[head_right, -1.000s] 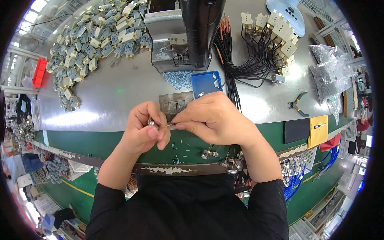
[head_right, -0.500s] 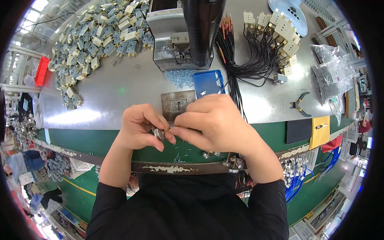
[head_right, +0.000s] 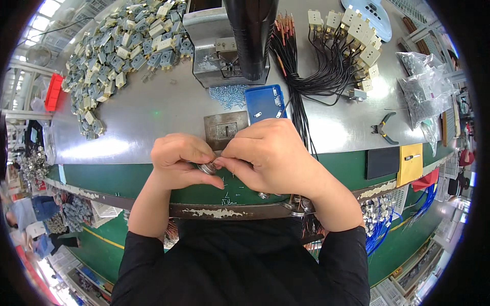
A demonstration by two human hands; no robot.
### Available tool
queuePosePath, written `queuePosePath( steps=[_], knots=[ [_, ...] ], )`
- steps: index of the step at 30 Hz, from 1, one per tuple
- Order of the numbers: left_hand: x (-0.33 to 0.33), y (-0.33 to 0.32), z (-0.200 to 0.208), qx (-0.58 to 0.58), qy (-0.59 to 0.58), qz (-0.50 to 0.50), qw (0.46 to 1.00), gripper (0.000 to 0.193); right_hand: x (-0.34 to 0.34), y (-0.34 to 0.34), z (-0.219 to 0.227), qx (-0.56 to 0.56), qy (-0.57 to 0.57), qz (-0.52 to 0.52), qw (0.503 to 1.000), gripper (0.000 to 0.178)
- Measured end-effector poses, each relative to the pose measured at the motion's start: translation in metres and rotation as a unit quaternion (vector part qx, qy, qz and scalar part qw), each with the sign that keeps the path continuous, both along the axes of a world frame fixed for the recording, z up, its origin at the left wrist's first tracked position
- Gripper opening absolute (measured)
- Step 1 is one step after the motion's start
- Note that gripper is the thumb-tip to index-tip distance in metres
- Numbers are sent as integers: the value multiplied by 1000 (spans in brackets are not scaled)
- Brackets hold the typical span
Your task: Manually assembling electronic components by inserting wires and using a power tool to secure parts.
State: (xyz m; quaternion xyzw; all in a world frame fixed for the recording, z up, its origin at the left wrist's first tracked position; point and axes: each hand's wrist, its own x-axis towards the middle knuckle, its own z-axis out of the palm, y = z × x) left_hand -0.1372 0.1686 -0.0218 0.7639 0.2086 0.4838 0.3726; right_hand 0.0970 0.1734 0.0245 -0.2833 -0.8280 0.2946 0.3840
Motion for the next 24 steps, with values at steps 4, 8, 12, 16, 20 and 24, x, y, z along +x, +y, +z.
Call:
queuePosePath(
  steps=[4, 8, 12, 16, 20, 24],
  knots=[
    [5, -1, -1, 24, -10, 20, 999, 47, 0, -1, 2, 11, -16, -2, 1000, 14],
    [8, -4, 1, 70, 21, 86, 994, 46, -4, -5, 1, 84, -57, -46, 994, 14],
    [6, -6, 7, 35, 26, 68, 997, 46, -4, -7, 3, 34, -47, -40, 997, 15],
    [1, -7, 10, -25, 37, 64, 997, 25, -3, -7, 10, 32, -54, -58, 996, 13],
    [0, -2, 18, 8, 46, 50, 998, 27, -5, -8, 11, 19, -66, -61, 996, 11],
    [-1, -7, 17, 54, 60, 78, 994, 26, -5, -6, 14, 15, -70, -45, 996, 9]
  ],
)
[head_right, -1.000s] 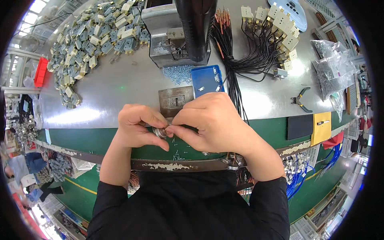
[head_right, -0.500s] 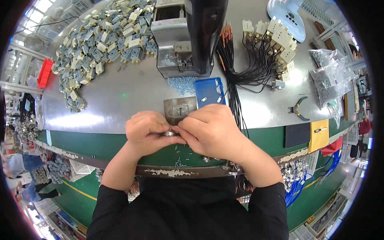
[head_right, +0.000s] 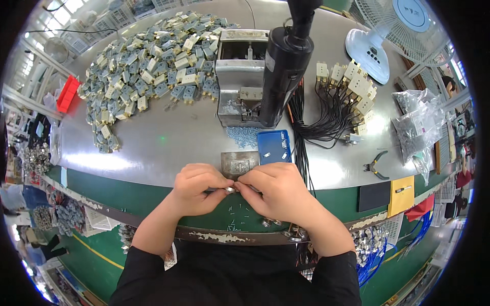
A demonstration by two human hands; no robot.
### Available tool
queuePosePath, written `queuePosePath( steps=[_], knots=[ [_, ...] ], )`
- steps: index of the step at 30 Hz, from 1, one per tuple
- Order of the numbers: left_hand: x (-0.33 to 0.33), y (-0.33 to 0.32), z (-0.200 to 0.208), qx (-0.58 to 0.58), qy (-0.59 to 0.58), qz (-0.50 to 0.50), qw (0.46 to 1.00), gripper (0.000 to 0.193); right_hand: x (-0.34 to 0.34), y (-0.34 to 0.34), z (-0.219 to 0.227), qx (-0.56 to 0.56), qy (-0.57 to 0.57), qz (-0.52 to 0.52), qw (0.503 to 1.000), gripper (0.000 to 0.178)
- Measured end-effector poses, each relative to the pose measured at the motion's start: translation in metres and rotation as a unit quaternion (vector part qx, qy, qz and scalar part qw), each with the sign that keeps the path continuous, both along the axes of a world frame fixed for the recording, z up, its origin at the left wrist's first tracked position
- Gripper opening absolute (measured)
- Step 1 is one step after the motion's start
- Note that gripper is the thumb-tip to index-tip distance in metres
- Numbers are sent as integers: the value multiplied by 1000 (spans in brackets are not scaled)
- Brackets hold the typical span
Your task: Manually assembling electronic components by inserting wires and using a power tool to secure parts.
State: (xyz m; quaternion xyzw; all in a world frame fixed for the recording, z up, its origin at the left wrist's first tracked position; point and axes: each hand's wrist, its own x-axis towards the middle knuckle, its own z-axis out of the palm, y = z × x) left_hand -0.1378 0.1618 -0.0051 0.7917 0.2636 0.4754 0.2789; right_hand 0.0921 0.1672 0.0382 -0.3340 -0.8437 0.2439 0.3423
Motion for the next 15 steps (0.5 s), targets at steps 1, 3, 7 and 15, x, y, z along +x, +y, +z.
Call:
queuePosePath(
  steps=[1, 3, 7, 15],
  knots=[
    [2, -1, 0, 21, 5, 27, 999, 25, 0, 0, 2, 2, -1, 2, 1000, 9],
    [6, 1, -2, 59, 6, 72, 996, 25, 0, -1, 4, -34, -5, -8, 999, 13],
    [12, 5, -12, 142, 10, 183, 973, 29, -1, -1, 3, -63, 19, 25, 998, 26],
    [16, 4, -14, 126, 30, 180, 975, 30, 17, 9, 9, -136, -42, 53, 988, 33]
  ],
)
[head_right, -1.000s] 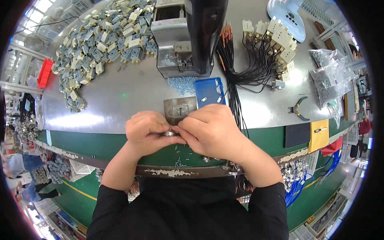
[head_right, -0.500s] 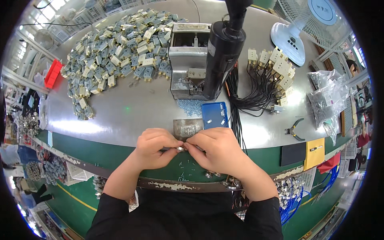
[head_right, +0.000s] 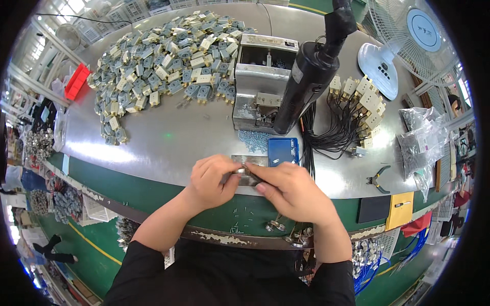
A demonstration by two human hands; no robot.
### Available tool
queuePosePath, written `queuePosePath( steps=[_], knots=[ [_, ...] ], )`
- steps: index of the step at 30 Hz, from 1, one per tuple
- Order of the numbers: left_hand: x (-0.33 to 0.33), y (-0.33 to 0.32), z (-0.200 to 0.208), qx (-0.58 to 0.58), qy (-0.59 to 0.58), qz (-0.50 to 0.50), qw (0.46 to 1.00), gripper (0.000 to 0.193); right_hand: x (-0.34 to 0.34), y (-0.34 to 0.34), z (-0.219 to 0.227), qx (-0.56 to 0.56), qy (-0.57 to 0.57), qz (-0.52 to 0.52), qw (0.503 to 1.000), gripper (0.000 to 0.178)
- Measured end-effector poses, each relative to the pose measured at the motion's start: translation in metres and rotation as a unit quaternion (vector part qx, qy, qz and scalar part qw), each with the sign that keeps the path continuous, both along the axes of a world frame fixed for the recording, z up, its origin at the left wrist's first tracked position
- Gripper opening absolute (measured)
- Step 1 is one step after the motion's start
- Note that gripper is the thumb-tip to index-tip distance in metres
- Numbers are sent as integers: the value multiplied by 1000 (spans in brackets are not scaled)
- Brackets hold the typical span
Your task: Manually assembling electronic components by inserting wires and using a power tool to secure parts.
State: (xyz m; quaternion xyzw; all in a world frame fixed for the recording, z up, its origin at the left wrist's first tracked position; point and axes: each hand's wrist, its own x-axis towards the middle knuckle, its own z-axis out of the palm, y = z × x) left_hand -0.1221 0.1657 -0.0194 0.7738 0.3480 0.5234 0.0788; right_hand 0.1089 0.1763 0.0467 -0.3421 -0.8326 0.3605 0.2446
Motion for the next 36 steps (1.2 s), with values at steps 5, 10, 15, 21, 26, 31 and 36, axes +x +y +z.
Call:
queuePosePath(
  steps=[5, 10, 15, 21, 26, 31, 36],
  knots=[
    [6, -14, 0, -421, -266, -193, 845, 32, 8, 4, -4, -41, 24, -31, 998, 16],
    [-2, -10, -9, -623, -403, -425, 518, 56, 9, 11, -1, -30, 50, 26, 998, 11],
    [-7, -11, -9, -636, -449, -441, 446, 36, 0, 7, -8, -6, 129, -38, 991, 20],
    [-5, -13, 3, -623, -378, -362, 581, 19, 3, 8, -12, -40, 129, 16, 991, 26],
    [12, -21, 4, -414, -208, -157, 872, 18, -2, 3, -17, -46, 108, -8, 993, 30],
    [14, -19, -5, -383, -216, -149, 886, 20, -1, 4, -20, -51, 111, -7, 992, 32],
    [14, -20, -10, -456, -349, -207, 792, 19, -3, 6, -17, -56, 156, -15, 986, 34]
  ],
)
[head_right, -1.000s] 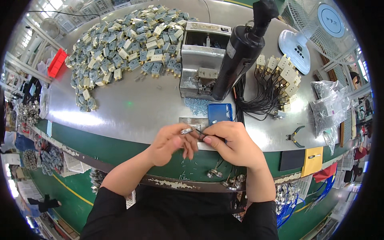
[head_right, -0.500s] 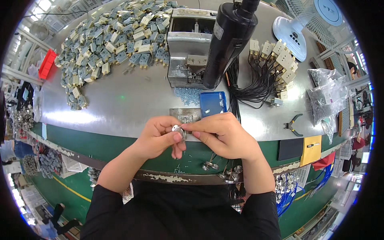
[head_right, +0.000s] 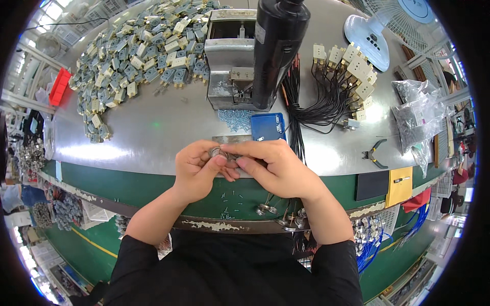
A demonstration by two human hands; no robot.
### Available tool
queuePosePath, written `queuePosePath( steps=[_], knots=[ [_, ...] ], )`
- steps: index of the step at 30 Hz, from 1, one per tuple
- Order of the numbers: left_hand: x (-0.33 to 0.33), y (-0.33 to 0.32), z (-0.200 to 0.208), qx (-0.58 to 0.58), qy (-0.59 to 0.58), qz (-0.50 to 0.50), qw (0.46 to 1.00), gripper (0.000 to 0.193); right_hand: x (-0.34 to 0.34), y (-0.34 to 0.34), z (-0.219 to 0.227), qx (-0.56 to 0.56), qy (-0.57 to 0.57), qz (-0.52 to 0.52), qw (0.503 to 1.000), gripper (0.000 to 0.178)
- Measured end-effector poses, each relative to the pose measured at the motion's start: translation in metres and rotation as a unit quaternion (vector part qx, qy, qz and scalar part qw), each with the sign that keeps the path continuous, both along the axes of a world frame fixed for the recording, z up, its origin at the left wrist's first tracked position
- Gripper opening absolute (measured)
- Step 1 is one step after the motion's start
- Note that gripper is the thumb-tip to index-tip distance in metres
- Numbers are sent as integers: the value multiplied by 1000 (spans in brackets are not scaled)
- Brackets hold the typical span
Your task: Manually assembling electronic components by inserting wires and using a power tool to secure parts.
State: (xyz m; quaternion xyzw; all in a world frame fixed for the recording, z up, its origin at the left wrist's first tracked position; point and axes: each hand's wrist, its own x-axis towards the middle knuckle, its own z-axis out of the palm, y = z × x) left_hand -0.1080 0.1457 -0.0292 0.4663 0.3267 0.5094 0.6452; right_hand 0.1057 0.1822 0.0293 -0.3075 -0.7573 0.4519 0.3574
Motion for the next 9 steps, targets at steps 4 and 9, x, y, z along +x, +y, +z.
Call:
queuePosePath(
  steps=[4, 9],
  knots=[
    [5, -1, 5, 6, 14, 23, 1000, 20, 0, -1, 5, -12, -73, -20, 997, 33],
    [7, -2, 3, 1, 3, 52, 999, 21, 0, -5, 1, 49, -122, -26, 991, 33]
  ],
)
